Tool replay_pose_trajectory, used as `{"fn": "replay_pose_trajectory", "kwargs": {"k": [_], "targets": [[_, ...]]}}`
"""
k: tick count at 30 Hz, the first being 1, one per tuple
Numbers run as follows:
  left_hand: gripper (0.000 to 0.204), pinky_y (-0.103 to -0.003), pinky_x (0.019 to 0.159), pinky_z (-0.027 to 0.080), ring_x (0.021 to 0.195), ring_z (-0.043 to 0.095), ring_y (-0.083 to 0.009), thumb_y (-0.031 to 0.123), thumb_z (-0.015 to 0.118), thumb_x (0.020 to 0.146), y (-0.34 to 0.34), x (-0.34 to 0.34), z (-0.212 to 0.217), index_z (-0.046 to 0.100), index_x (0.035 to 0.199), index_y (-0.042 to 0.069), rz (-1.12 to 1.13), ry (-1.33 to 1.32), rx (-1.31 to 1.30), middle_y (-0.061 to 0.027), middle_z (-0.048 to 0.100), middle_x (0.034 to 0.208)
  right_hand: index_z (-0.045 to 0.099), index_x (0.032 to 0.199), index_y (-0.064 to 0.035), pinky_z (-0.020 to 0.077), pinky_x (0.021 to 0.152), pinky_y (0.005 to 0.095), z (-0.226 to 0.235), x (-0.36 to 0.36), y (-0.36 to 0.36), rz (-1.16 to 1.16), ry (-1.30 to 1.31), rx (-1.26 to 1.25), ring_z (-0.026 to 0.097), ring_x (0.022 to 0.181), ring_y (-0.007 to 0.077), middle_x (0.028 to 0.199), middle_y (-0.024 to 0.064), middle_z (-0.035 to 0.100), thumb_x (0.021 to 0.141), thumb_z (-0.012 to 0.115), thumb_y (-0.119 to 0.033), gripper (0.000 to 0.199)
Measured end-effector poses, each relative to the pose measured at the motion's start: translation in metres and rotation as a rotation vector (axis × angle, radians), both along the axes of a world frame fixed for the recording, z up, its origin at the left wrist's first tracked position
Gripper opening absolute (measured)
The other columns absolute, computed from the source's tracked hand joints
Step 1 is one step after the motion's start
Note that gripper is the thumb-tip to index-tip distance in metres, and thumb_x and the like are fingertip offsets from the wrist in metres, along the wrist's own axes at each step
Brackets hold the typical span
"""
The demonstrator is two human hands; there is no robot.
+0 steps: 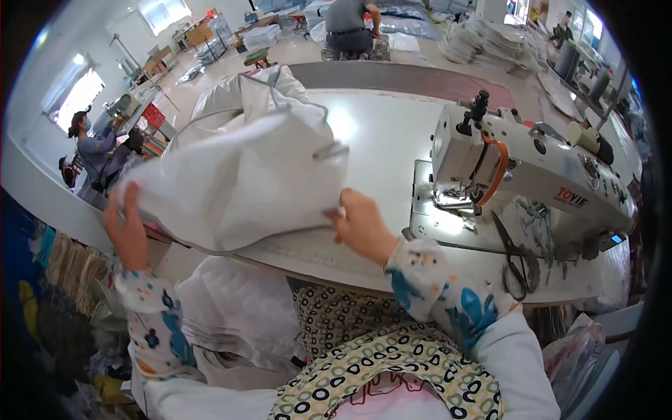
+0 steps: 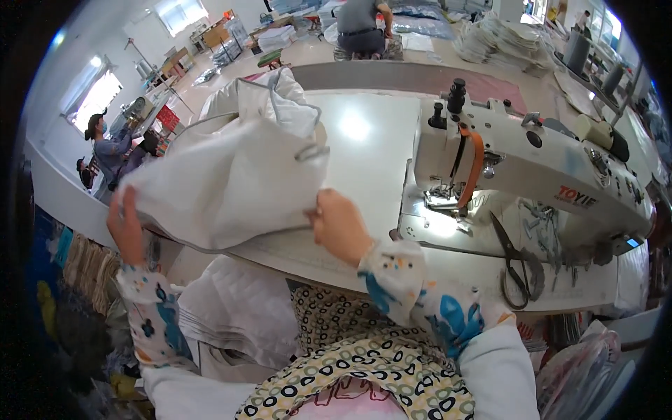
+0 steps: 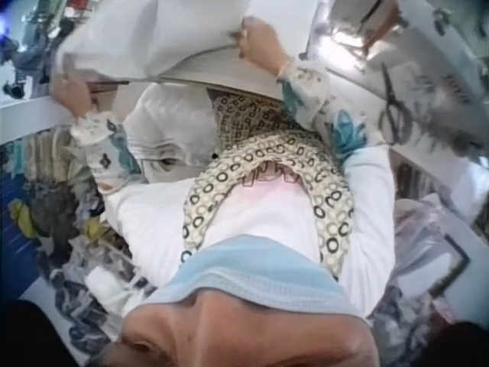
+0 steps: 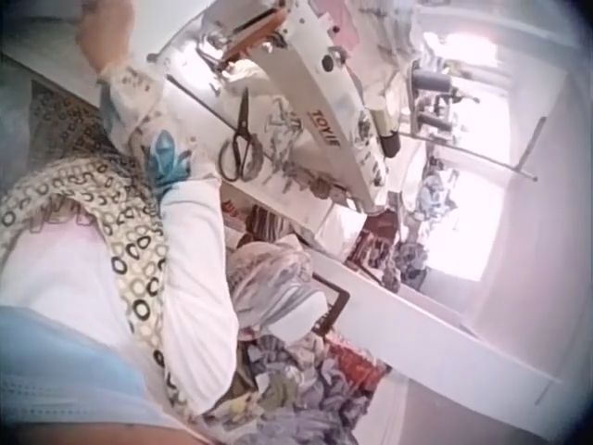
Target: Sewing white fabric panels to assemble bags using an industrial sewing machine.
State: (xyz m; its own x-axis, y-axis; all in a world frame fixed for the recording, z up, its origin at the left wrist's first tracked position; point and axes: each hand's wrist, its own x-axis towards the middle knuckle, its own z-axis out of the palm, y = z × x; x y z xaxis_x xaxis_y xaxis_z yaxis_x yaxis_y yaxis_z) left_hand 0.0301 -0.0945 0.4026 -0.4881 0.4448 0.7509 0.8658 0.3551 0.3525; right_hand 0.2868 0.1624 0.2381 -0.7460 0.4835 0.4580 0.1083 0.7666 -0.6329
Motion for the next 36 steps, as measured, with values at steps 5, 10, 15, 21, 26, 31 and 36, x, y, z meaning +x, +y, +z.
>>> {"fn": "replay_pose_trajectory", "kwargs": {"k": [5, 10, 15, 21, 26, 31, 36], "targets": [[0.041, -0.03, 0.093, 0.046, 0.106, 0.061, -0.0186, 0.031, 0.06, 0.099, 0.044, -0.017, 0.085, 0.064, 0.119, -0.005, -0.023, -0.304, 0.407, -0.0086, 0.066, 0.118, 0.061, 0.108, 0.0064, 0.059, 0.072, 0.0274, 0.112, -0.018, 0.051, -0.038, 0.496, -0.527, 0.07, 0.079, 0.0151, 0.091, 0.0095, 0.068, 0.101, 0.051, -0.008, 0.019], [0.048, -0.031, 0.089, 0.049, 0.103, 0.063, -0.0205, -0.008, 0.053, 0.084, 0.061, -0.044, 0.154, 0.058, 0.131, 0.002, -0.403, 0.056, 0.086, -0.0129, 0.066, 0.117, 0.022, 0.153, -0.0028, 0.0331, 0.114, 0.0445, 0.172, -0.041, 0.015, 0.022, 0.646, 0.287, 0.024, 0.147, 0.0353, 0.157, 0.026, 0.021, 0.082, 0.078, -0.018, 0.091], [0.081, -0.036, 0.116, 0.029, 0.143, 0.033, -0.0302, 0.044, 0.06, 0.098, 0.156, 0.113, 0.169, 0.027, 0.149, -0.01, -0.934, -0.39, -0.225, -0.0243, 0.032, 0.154, 0.044, 0.139, 0.0008, 0.0318, 0.112, 0.054, 0.128, -0.116, 0.112, -0.023, 0.346, 0.002, 0.032, 0.142, 0.0404, 0.148, 0.025, 0.04, 0.079, 0.077, -0.017, 0.071], [0.036, -0.034, 0.096, 0.047, 0.108, 0.063, -0.0261, 0.0, 0.054, 0.092, 0.078, -0.014, 0.089, 0.059, 0.127, 0.0, -0.165, 0.14, 0.029, -0.0173, 0.063, 0.127, 0.034, 0.146, -0.0017, 0.0139, 0.118, 0.0595, 0.033, -0.103, 0.15, -0.664, 0.335, -0.115, 0.02, 0.148, 0.0376, 0.154, 0.0238, 0.029, 0.09, 0.061, -0.027, 0.068], [0.06, -0.047, 0.114, 0.029, 0.136, 0.039, -0.042, -0.006, 0.056, 0.077, 0.017, -0.033, -0.073, 0.05, 0.136, -0.001, -0.32, -0.009, -0.443, -0.0263, 0.042, 0.146, 0.01, 0.154, 0.0016, 0.0079, 0.118, 0.0627, 0.002, -0.045, 0.074, -0.434, 0.377, 0.091, 0.002, 0.149, 0.047, 0.158, 0.0334, 0.0, 0.086, 0.067, -0.029, 0.094], [0.072, -0.048, 0.119, 0.02, 0.145, 0.023, -0.0457, 0.002, 0.072, 0.072, 0.02, -0.003, -0.136, 0.051, 0.141, 0.012, -0.197, -0.103, -0.336, -0.0217, 0.026, 0.158, 0.02, 0.149, 0.0057, 0.0089, 0.116, 0.0665, -0.018, -0.005, 0.022, -0.399, 0.06, -0.073, 0.001, 0.147, 0.0528, 0.157, 0.0343, -0.009, 0.072, 0.078, -0.026, 0.102], [0.033, -0.038, 0.104, 0.043, 0.121, 0.055, -0.0254, 0.019, 0.044, 0.103, 0.051, -0.06, -0.082, 0.059, 0.127, 0.003, -0.223, -0.58, 0.096, -0.0133, 0.059, 0.132, 0.051, 0.131, 0.0006, 0.0318, 0.114, 0.0461, -0.01, -0.046, 0.059, -0.112, -0.119, 0.244, 0.035, 0.137, 0.0364, 0.145, 0.0154, 0.046, 0.091, 0.058, -0.015, 0.043]]}}
